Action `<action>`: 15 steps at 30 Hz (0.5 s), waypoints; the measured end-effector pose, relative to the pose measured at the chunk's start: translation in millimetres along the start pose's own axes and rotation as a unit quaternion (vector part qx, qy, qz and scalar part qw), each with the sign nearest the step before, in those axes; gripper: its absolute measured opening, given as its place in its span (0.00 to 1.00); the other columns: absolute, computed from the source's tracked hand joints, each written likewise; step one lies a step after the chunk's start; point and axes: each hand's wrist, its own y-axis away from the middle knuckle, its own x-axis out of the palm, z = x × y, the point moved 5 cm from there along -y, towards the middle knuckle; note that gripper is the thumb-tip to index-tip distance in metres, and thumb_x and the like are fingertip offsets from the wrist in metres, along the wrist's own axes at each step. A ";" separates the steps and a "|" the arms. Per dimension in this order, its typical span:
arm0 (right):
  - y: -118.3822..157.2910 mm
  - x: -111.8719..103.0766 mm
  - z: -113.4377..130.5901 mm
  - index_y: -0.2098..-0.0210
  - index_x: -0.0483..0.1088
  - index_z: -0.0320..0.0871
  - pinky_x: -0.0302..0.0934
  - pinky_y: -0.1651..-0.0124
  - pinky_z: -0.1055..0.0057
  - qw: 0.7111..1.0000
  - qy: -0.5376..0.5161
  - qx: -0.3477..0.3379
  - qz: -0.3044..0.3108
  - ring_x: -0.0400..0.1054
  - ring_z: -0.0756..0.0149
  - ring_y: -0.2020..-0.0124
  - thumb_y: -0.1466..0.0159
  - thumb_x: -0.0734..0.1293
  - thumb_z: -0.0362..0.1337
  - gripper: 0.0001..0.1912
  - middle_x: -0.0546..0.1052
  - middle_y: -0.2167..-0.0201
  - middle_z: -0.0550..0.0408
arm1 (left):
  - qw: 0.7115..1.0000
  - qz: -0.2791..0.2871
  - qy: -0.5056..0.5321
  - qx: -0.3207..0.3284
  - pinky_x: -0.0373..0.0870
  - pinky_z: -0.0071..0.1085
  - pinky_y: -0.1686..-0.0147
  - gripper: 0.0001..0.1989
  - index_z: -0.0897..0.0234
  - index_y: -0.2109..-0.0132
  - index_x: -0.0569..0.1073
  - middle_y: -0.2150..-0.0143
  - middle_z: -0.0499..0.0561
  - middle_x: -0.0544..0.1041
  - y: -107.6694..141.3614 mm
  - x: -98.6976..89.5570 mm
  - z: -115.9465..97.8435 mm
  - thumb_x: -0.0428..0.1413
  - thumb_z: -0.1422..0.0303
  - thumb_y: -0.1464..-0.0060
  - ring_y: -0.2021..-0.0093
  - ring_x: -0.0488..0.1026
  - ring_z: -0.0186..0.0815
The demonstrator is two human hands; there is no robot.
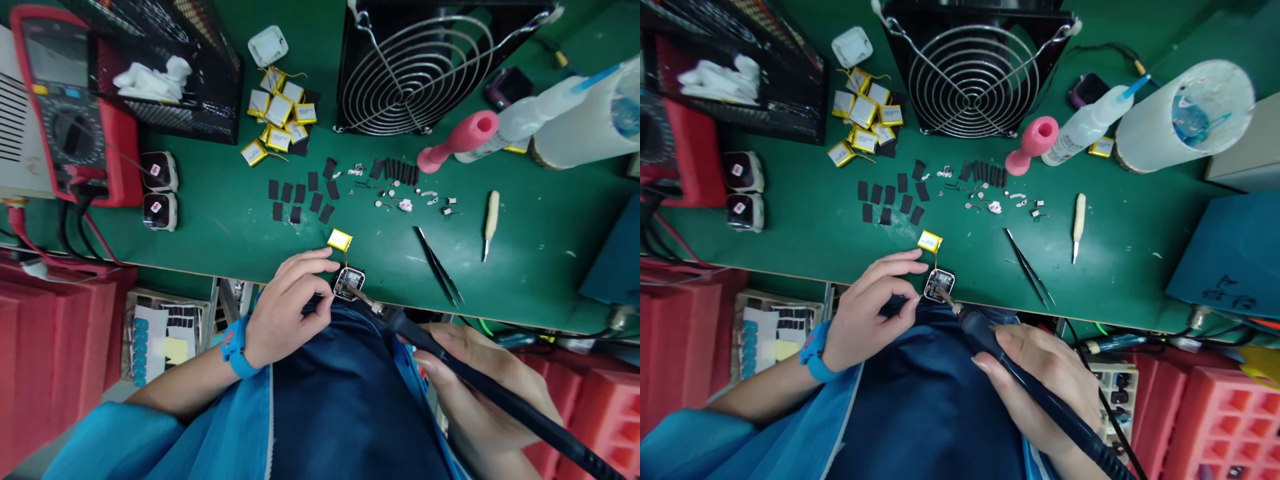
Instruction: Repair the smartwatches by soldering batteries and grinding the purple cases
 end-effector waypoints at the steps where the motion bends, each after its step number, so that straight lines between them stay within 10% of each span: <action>1: -0.3 0.1 0.3 0.56 0.79 0.52 0.74 0.67 0.64 1.000 0.005 -0.002 0.000 0.81 0.58 0.66 0.31 0.71 0.45 0.07 0.85 0.64 0.58 | 1.000 0.000 0.000 0.001 0.77 0.46 0.40 0.10 0.61 0.61 0.71 0.47 0.56 0.80 0.0 0.2 0.1 0.56 0.82 0.40 0.37 0.75 0.44; 15: -6.3 -0.2 9.5 0.58 0.78 0.53 0.73 0.66 0.68 1.000 0.017 -0.013 0.002 0.81 0.63 0.67 0.28 0.67 0.51 0.11 0.85 0.65 0.62 | 1.000 0.000 -0.013 0.005 0.76 0.46 0.40 0.10 0.61 0.60 0.71 0.47 0.56 0.80 -1.2 1.5 0.2 0.56 0.83 0.40 0.37 0.75 0.44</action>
